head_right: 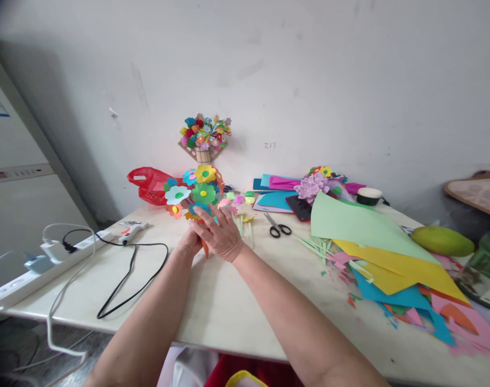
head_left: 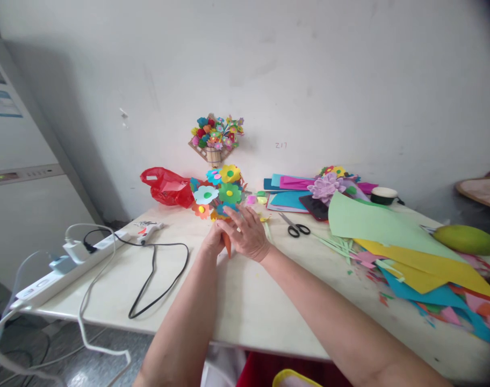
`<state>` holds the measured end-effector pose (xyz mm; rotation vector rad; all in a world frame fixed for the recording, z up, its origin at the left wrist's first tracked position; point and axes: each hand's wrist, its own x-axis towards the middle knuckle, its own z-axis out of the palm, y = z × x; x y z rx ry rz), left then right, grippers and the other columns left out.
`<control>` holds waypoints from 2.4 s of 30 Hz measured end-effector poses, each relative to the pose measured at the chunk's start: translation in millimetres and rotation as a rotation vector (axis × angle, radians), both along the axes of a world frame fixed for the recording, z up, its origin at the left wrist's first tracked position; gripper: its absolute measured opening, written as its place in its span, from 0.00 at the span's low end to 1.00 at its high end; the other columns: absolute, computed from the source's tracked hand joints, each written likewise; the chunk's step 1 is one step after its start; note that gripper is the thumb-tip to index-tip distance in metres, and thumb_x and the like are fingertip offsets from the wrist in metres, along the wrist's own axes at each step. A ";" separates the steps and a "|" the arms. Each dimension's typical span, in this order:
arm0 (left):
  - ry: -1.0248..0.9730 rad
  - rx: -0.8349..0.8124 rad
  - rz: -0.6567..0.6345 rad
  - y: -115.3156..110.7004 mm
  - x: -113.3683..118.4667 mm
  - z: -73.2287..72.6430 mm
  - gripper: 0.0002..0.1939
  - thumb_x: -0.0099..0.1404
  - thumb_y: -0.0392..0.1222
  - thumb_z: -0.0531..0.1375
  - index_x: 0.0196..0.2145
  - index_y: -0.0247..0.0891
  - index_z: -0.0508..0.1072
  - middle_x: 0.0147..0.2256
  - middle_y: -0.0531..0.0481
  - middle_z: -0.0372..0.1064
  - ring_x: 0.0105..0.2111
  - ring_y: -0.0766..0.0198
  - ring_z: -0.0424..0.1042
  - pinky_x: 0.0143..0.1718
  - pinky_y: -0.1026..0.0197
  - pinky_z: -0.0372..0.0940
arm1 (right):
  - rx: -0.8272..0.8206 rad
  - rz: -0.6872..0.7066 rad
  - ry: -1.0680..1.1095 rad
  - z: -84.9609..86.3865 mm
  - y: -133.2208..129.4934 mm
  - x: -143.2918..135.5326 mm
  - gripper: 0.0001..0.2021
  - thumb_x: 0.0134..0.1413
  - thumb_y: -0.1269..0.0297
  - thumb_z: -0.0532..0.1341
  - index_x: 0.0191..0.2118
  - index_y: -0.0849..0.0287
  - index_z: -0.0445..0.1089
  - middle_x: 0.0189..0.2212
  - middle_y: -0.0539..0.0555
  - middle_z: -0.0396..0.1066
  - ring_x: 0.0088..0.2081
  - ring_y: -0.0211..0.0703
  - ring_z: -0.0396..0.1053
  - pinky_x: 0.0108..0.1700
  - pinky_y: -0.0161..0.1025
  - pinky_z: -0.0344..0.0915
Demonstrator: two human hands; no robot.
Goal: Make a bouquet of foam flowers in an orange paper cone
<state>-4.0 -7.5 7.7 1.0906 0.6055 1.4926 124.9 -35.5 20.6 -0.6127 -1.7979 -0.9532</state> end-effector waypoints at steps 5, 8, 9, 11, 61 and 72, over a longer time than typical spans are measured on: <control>-0.046 -0.012 -0.072 -0.1 -0.6 1.8 0.15 0.42 0.37 0.66 0.31 0.35 0.70 0.26 0.52 0.69 0.25 0.67 0.69 0.30 0.64 0.66 | -0.079 0.016 0.057 1.0 -1.5 4.8 0.18 0.57 0.60 0.55 0.53 0.52 0.64 0.59 0.57 0.60 0.65 0.55 0.45 0.59 0.56 0.52; -0.065 0.019 -0.035 -0.1 0.0 3.9 0.14 0.42 0.35 0.66 0.29 0.36 0.70 0.25 0.55 0.68 0.24 0.69 0.67 0.29 0.66 0.64 | -0.091 0.025 0.085 0.0 -2.3 6.0 0.19 0.57 0.60 0.54 0.55 0.55 0.61 0.58 0.60 0.61 0.63 0.52 0.51 0.60 0.54 0.51; -0.066 0.029 -0.024 0.2 0.0 4.5 0.14 0.41 0.34 0.65 0.29 0.36 0.70 0.25 0.55 0.67 0.24 0.70 0.67 0.29 0.66 0.64 | -0.092 0.031 0.104 0.1 -2.9 5.7 0.19 0.58 0.61 0.54 0.55 0.56 0.61 0.58 0.61 0.61 0.61 0.50 0.53 0.59 0.53 0.51; -0.061 0.037 -0.018 1.0 -0.3 5.0 0.14 0.41 0.33 0.65 0.29 0.36 0.70 0.24 0.56 0.67 0.24 0.70 0.66 0.29 0.66 0.64 | -0.105 0.057 0.168 1.5 -4.6 3.8 0.19 0.58 0.62 0.54 0.55 0.58 0.61 0.55 0.62 0.64 0.58 0.48 0.59 0.58 0.50 0.53; -0.028 0.163 0.274 8.6 -6.6 14.9 0.14 0.42 0.38 0.69 0.26 0.37 0.68 0.23 0.56 0.65 0.23 0.70 0.66 0.25 0.66 0.64 | -1.287 0.798 1.039 5.5 0.2 -25.2 0.11 0.41 0.56 0.64 0.22 0.59 0.69 0.16 0.46 0.65 0.23 0.35 0.62 0.29 0.34 0.58; 0.020 0.170 0.336 14.6 -0.8 9.7 0.16 0.44 0.40 0.68 0.32 0.37 0.70 0.29 0.53 0.69 0.30 0.66 0.70 0.34 0.63 0.65 | -1.339 0.188 0.584 -22.5 16.3 -29.3 0.06 0.48 0.66 0.62 0.35 0.56 0.70 0.38 0.54 0.73 0.36 0.43 0.68 0.37 0.39 0.60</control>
